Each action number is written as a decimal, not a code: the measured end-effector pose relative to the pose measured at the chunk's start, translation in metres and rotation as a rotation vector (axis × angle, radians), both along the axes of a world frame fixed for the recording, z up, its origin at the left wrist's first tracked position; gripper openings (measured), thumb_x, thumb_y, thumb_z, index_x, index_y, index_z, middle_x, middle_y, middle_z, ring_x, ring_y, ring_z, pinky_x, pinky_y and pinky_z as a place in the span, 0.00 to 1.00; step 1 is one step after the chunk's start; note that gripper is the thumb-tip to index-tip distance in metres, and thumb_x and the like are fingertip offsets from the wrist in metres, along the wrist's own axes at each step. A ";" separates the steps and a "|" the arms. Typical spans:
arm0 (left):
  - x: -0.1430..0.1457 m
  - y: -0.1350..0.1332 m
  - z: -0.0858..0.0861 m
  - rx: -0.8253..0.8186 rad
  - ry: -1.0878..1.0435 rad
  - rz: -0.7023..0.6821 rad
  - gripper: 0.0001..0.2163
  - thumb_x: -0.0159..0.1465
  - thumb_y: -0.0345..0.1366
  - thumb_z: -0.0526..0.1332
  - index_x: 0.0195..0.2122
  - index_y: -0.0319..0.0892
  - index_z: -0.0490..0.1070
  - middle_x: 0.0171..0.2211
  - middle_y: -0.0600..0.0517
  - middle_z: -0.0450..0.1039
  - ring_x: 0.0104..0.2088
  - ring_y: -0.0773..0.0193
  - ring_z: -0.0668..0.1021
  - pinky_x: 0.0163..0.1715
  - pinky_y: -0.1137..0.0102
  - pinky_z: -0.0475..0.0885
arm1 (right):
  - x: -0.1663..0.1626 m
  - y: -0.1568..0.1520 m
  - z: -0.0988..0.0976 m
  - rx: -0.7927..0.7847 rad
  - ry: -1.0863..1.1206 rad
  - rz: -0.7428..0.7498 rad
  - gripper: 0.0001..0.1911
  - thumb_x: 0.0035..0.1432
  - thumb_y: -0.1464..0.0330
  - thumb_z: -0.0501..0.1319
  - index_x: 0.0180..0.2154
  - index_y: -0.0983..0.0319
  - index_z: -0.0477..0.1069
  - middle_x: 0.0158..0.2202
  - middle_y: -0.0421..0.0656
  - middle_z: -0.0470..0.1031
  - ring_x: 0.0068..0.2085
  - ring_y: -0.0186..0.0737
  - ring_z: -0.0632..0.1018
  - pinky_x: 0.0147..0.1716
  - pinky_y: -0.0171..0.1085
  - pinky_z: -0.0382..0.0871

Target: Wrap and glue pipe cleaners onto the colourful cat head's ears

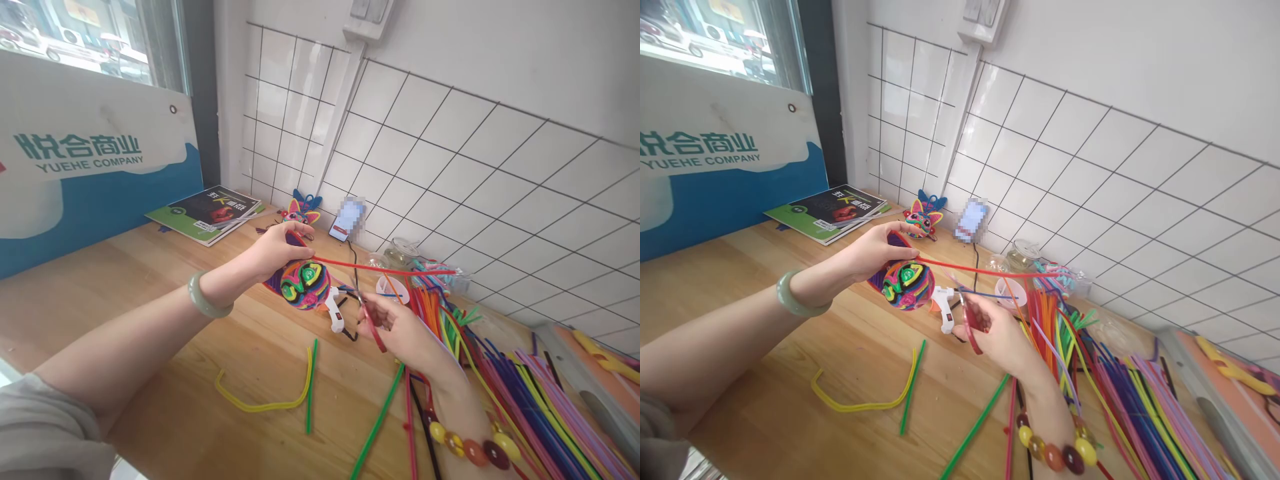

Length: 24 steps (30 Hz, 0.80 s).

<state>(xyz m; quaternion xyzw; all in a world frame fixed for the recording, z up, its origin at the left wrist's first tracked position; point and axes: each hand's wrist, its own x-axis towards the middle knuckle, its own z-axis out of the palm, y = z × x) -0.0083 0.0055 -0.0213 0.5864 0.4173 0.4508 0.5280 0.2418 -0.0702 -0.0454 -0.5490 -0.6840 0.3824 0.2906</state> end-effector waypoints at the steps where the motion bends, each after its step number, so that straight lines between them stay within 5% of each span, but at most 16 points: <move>1: 0.000 -0.001 0.000 -0.001 -0.011 -0.004 0.25 0.47 0.36 0.67 0.47 0.40 0.65 0.20 0.57 0.68 0.21 0.70 0.72 0.24 0.74 0.69 | -0.005 -0.001 0.000 0.026 -0.040 0.015 0.29 0.44 0.65 0.65 0.50 0.59 0.65 0.37 0.43 0.74 0.38 0.40 0.75 0.41 0.42 0.69; 11: 0.007 -0.011 0.000 0.015 0.035 -0.116 0.23 0.49 0.35 0.65 0.47 0.42 0.65 0.20 0.57 0.67 0.20 0.71 0.70 0.21 0.76 0.67 | -0.023 -0.011 0.003 0.389 -0.259 0.131 0.20 0.56 0.67 0.54 0.52 0.60 0.63 0.42 0.46 0.73 0.39 0.40 0.75 0.42 0.40 0.69; 24: 0.009 -0.017 0.001 -0.127 -0.099 -0.347 0.22 0.50 0.31 0.64 0.47 0.42 0.64 0.26 0.54 0.73 0.25 0.68 0.75 0.28 0.73 0.71 | -0.022 -0.003 -0.007 0.706 -0.449 0.203 0.19 0.57 0.70 0.55 0.51 0.58 0.61 0.44 0.46 0.71 0.46 0.43 0.72 0.46 0.43 0.67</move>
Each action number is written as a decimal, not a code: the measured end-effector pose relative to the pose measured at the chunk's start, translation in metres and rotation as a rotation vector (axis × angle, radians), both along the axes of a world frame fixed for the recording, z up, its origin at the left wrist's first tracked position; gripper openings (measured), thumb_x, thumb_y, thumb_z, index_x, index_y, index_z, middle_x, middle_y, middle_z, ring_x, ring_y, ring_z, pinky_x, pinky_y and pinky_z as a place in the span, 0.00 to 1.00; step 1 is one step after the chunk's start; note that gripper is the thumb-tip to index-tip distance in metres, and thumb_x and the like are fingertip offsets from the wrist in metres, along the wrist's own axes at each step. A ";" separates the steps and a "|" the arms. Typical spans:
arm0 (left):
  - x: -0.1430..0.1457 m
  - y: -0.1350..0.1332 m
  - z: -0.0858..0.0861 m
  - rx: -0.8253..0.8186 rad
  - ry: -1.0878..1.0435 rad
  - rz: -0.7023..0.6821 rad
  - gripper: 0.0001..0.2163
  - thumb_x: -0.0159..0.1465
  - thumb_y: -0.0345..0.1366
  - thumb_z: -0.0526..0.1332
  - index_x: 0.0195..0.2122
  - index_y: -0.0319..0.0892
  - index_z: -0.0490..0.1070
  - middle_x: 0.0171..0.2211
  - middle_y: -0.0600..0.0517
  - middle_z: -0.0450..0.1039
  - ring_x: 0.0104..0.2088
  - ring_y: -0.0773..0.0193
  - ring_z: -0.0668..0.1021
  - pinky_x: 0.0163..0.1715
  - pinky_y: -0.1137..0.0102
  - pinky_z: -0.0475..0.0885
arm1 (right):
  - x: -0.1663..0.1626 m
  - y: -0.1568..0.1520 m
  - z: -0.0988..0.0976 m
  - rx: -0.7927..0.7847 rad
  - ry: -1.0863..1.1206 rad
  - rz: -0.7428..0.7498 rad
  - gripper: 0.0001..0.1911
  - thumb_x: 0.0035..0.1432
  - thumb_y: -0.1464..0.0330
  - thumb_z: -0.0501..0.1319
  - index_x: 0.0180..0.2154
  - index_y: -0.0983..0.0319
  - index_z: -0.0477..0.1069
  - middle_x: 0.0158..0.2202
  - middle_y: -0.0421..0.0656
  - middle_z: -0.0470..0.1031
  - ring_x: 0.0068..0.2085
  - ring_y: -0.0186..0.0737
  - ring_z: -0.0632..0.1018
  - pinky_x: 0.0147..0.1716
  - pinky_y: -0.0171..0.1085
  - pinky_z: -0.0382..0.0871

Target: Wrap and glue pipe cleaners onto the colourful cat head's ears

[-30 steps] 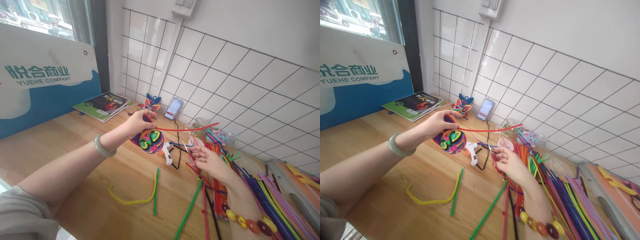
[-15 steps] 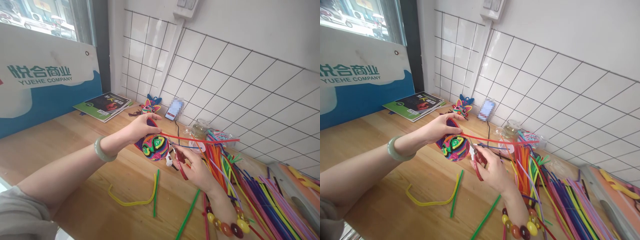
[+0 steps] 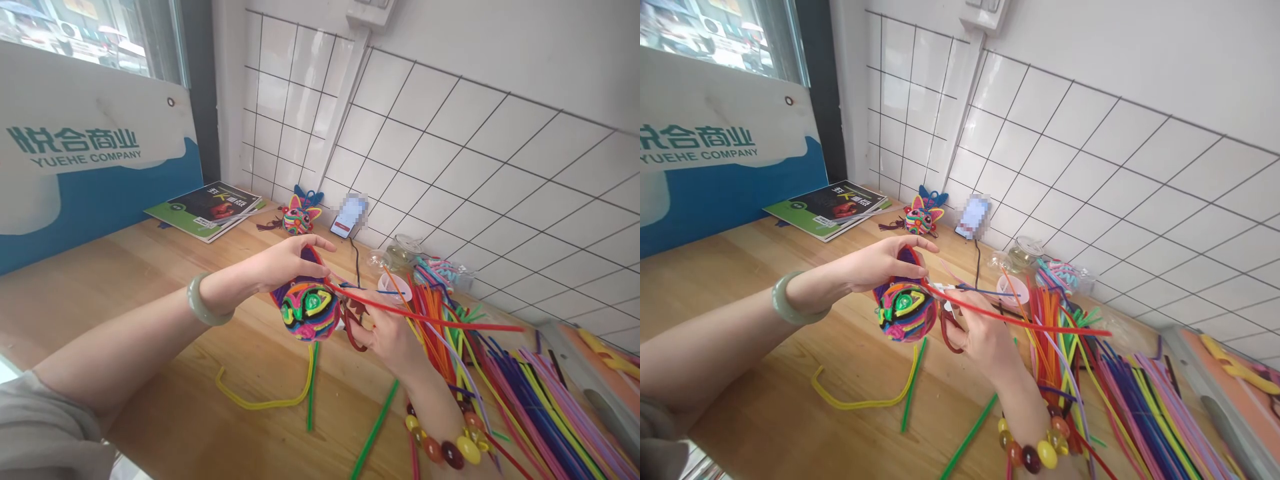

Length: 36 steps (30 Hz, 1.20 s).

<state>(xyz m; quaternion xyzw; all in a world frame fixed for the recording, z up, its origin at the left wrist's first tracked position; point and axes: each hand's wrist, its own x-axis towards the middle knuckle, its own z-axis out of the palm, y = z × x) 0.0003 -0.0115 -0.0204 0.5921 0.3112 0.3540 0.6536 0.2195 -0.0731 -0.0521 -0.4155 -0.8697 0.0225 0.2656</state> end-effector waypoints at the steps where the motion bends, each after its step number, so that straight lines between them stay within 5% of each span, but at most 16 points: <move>1: 0.000 -0.001 0.000 -0.013 -0.005 -0.019 0.22 0.50 0.30 0.64 0.47 0.42 0.64 0.26 0.54 0.73 0.26 0.68 0.75 0.28 0.73 0.71 | 0.000 0.000 0.000 0.024 -0.016 0.005 0.19 0.57 0.70 0.55 0.51 0.58 0.61 0.44 0.46 0.71 0.46 0.44 0.72 0.46 0.44 0.67; 18: 0.000 -0.005 0.004 0.000 0.025 -0.184 0.22 0.51 0.28 0.64 0.47 0.39 0.63 0.26 0.53 0.72 0.25 0.70 0.74 0.24 0.77 0.70 | -0.009 -0.003 0.000 0.386 -0.225 0.012 0.12 0.58 0.71 0.54 0.45 0.65 0.65 0.33 0.48 0.73 0.39 0.44 0.74 0.36 0.41 0.69; 36: 0.000 -0.002 0.002 0.148 0.144 -0.158 0.21 0.51 0.32 0.64 0.47 0.38 0.64 0.28 0.52 0.73 0.26 0.68 0.74 0.26 0.75 0.69 | -0.006 -0.001 -0.015 0.498 -0.229 -0.011 0.10 0.56 0.71 0.58 0.42 0.67 0.67 0.33 0.49 0.75 0.36 0.45 0.75 0.33 0.42 0.70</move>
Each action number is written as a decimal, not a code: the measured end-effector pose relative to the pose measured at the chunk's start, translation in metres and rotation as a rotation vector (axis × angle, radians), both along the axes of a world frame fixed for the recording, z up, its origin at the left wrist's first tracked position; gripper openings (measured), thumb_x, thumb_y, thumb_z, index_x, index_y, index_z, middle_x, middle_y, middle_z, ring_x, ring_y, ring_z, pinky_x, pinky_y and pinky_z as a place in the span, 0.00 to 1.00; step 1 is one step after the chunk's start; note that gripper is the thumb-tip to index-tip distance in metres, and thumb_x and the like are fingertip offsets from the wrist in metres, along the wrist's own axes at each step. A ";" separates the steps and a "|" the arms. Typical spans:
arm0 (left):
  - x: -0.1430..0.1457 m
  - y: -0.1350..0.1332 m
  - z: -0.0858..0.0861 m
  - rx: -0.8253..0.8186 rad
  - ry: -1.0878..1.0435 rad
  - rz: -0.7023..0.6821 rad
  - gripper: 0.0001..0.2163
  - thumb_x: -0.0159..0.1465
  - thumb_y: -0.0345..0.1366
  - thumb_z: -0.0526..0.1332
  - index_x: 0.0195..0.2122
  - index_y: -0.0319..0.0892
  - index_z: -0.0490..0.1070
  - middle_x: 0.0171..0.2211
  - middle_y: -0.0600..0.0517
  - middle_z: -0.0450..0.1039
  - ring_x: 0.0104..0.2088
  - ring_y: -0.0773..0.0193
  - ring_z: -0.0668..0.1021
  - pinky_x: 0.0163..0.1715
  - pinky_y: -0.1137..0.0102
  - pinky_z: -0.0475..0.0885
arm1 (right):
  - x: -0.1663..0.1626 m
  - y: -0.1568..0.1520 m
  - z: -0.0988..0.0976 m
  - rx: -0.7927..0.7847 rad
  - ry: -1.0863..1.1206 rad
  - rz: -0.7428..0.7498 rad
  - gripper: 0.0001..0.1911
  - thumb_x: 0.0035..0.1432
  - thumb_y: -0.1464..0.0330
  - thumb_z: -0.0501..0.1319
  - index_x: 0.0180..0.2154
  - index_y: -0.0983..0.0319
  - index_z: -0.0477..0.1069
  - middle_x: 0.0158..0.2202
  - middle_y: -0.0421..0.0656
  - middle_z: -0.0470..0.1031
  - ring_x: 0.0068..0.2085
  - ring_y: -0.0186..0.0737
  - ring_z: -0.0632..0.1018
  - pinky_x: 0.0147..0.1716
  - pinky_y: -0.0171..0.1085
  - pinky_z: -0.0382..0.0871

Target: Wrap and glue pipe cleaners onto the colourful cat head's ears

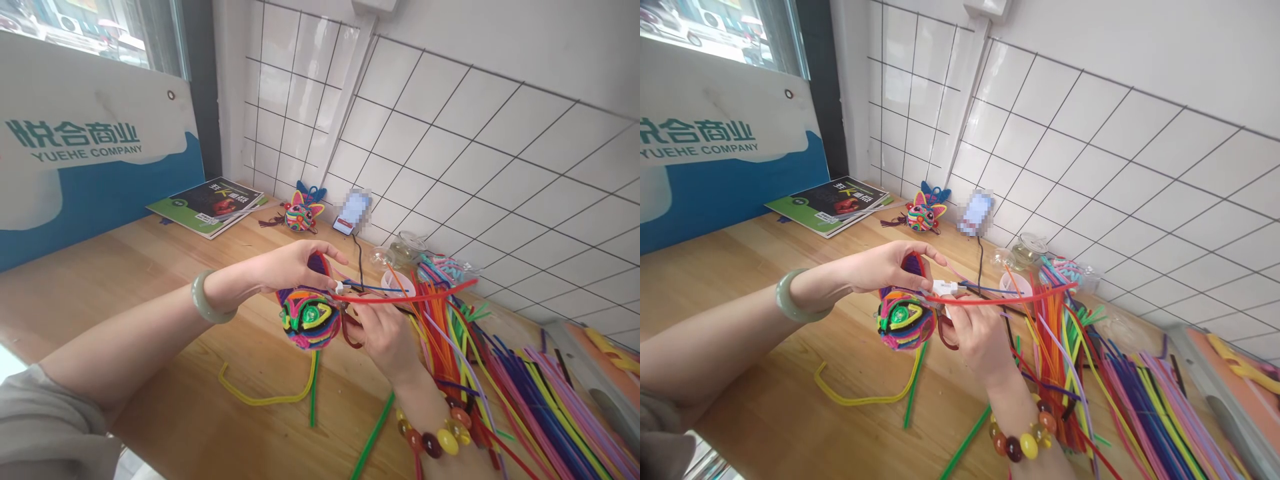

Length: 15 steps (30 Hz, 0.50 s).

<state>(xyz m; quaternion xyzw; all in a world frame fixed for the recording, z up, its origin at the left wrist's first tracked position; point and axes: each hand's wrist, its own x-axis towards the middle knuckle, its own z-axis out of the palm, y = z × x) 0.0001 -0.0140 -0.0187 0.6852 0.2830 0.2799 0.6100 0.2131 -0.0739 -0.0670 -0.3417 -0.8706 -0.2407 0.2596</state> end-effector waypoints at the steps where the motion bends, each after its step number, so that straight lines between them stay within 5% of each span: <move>1: 0.000 0.000 0.000 0.004 0.006 0.004 0.21 0.51 0.32 0.64 0.47 0.38 0.64 0.28 0.52 0.73 0.26 0.68 0.74 0.26 0.75 0.69 | 0.000 0.000 -0.001 -0.002 -0.005 -0.007 0.10 0.56 0.71 0.58 0.41 0.68 0.67 0.32 0.49 0.75 0.35 0.45 0.75 0.32 0.42 0.71; 15: 0.000 0.000 0.001 -0.003 0.030 0.018 0.21 0.50 0.32 0.64 0.47 0.38 0.64 0.28 0.52 0.73 0.28 0.66 0.75 0.28 0.73 0.71 | -0.001 0.000 -0.017 0.013 0.014 -0.040 0.11 0.59 0.71 0.55 0.44 0.67 0.65 0.32 0.49 0.75 0.33 0.42 0.76 0.32 0.40 0.70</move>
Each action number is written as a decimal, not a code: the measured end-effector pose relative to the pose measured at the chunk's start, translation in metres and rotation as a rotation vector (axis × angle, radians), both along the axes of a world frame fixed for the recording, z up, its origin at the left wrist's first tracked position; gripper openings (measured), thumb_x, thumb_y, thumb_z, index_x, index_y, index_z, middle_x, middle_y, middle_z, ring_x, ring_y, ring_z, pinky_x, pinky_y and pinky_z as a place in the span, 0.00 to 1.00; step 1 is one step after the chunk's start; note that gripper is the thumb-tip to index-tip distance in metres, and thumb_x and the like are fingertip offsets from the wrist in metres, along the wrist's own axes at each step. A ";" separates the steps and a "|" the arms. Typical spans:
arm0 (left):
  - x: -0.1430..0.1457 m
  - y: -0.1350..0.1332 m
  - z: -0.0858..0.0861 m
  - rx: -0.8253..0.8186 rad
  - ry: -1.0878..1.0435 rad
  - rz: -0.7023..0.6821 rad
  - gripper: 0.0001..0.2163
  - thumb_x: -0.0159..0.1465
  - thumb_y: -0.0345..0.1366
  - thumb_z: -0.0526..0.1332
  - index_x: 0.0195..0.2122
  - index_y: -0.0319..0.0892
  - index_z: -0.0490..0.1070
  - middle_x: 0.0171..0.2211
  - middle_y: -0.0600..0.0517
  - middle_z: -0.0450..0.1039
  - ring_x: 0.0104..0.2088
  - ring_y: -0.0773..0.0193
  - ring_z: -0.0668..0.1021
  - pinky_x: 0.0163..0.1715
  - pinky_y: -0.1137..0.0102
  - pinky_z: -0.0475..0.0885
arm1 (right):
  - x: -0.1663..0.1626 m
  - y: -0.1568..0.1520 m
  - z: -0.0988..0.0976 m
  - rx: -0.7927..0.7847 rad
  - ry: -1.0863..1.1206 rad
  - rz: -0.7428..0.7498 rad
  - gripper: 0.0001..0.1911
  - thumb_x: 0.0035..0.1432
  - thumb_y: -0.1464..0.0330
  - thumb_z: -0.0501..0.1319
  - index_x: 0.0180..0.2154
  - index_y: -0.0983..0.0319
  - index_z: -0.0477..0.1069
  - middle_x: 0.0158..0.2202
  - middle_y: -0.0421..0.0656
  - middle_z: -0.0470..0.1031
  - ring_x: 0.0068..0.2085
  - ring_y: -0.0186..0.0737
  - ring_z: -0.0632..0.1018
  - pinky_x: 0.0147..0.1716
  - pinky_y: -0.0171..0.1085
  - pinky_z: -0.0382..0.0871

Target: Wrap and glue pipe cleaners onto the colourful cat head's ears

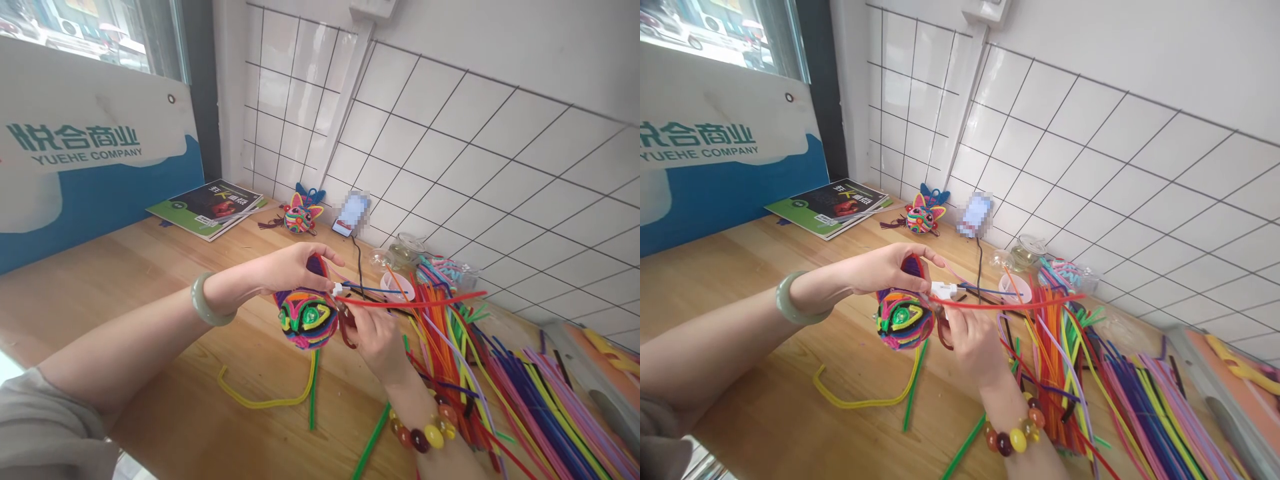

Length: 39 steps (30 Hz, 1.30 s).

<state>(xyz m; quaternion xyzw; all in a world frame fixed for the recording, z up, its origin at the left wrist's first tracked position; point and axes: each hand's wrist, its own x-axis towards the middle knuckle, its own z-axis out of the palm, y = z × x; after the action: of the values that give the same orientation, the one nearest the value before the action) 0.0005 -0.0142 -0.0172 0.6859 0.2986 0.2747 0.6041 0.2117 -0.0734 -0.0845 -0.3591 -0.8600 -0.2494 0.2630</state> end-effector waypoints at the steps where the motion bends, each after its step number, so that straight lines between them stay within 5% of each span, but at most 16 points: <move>1: 0.000 0.000 0.000 0.000 0.004 0.002 0.21 0.50 0.32 0.64 0.47 0.38 0.64 0.28 0.52 0.73 0.28 0.66 0.75 0.28 0.73 0.71 | -0.001 -0.001 -0.001 0.007 0.008 0.003 0.10 0.59 0.72 0.54 0.44 0.67 0.65 0.31 0.48 0.75 0.32 0.41 0.76 0.31 0.39 0.70; 7: -0.003 0.003 -0.002 0.047 0.032 0.024 0.21 0.51 0.33 0.63 0.47 0.40 0.64 0.29 0.52 0.72 0.28 0.67 0.75 0.27 0.73 0.70 | 0.008 0.003 0.010 -0.030 0.173 -0.017 0.11 0.58 0.69 0.56 0.44 0.65 0.64 0.29 0.45 0.74 0.29 0.38 0.75 0.30 0.35 0.70; 10: -0.006 0.006 -0.003 0.065 0.062 0.021 0.21 0.52 0.35 0.63 0.47 0.42 0.63 0.30 0.52 0.72 0.28 0.66 0.75 0.27 0.72 0.70 | 0.030 0.015 0.013 -0.046 0.197 -0.235 0.13 0.58 0.68 0.54 0.46 0.64 0.64 0.32 0.46 0.75 0.32 0.40 0.76 0.32 0.37 0.70; 14: -0.006 0.007 -0.005 0.133 0.176 0.001 0.21 0.52 0.37 0.62 0.47 0.42 0.64 0.31 0.52 0.72 0.29 0.65 0.75 0.27 0.72 0.70 | 0.061 0.028 0.006 -0.272 0.028 -0.588 0.14 0.56 0.67 0.54 0.44 0.64 0.67 0.32 0.48 0.76 0.29 0.45 0.77 0.25 0.38 0.67; 19: -0.003 0.006 -0.008 0.281 0.338 0.040 0.21 0.51 0.37 0.61 0.47 0.42 0.64 0.30 0.53 0.72 0.30 0.65 0.74 0.26 0.74 0.68 | 0.069 0.028 -0.009 -0.541 -0.076 -0.726 0.09 0.54 0.69 0.56 0.36 0.64 0.72 0.30 0.51 0.77 0.30 0.46 0.78 0.26 0.37 0.66; 25: -0.006 0.008 -0.015 0.365 0.506 0.047 0.19 0.52 0.37 0.58 0.46 0.43 0.64 0.31 0.54 0.72 0.30 0.66 0.74 0.26 0.75 0.66 | 0.073 0.022 -0.009 -0.507 -0.078 -0.856 0.10 0.50 0.79 0.54 0.23 0.70 0.73 0.23 0.60 0.75 0.26 0.52 0.77 0.25 0.42 0.65; 28: -0.006 0.011 -0.021 0.401 0.571 0.036 0.17 0.51 0.36 0.58 0.43 0.43 0.65 0.29 0.54 0.71 0.27 0.67 0.72 0.24 0.75 0.64 | 0.060 0.021 -0.001 -0.452 -0.049 -0.818 0.11 0.52 0.78 0.53 0.29 0.71 0.74 0.30 0.62 0.76 0.33 0.53 0.78 0.31 0.44 0.66; 30: -0.006 0.013 -0.024 0.411 0.588 0.023 0.16 0.51 0.36 0.58 0.42 0.43 0.66 0.29 0.54 0.71 0.27 0.67 0.72 0.23 0.76 0.63 | 0.041 0.020 0.001 -0.457 -0.011 -0.692 0.11 0.56 0.73 0.53 0.32 0.65 0.74 0.33 0.52 0.77 0.37 0.45 0.77 0.36 0.40 0.66; 33: -0.006 0.017 -0.027 0.399 0.603 0.008 0.15 0.51 0.37 0.59 0.41 0.43 0.67 0.30 0.54 0.72 0.29 0.66 0.72 0.24 0.76 0.64 | 0.009 0.018 -0.004 -0.699 0.275 -0.435 0.13 0.59 0.67 0.52 0.32 0.61 0.74 0.29 0.45 0.77 0.31 0.40 0.77 0.31 0.35 0.65; 39: -0.015 0.028 -0.024 0.432 0.651 -0.023 0.17 0.50 0.41 0.60 0.41 0.44 0.69 0.30 0.54 0.72 0.29 0.66 0.72 0.27 0.75 0.65 | -0.007 0.023 -0.022 -1.030 0.807 -0.346 0.09 0.50 0.66 0.59 0.32 0.63 0.73 0.25 0.42 0.75 0.27 0.37 0.74 0.25 0.32 0.62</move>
<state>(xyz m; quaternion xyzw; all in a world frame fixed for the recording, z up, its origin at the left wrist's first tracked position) -0.0145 0.0133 -0.0415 0.8518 0.4022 0.0924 0.3226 0.2048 -0.0503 -0.1061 -0.6361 -0.6338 0.3075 0.3149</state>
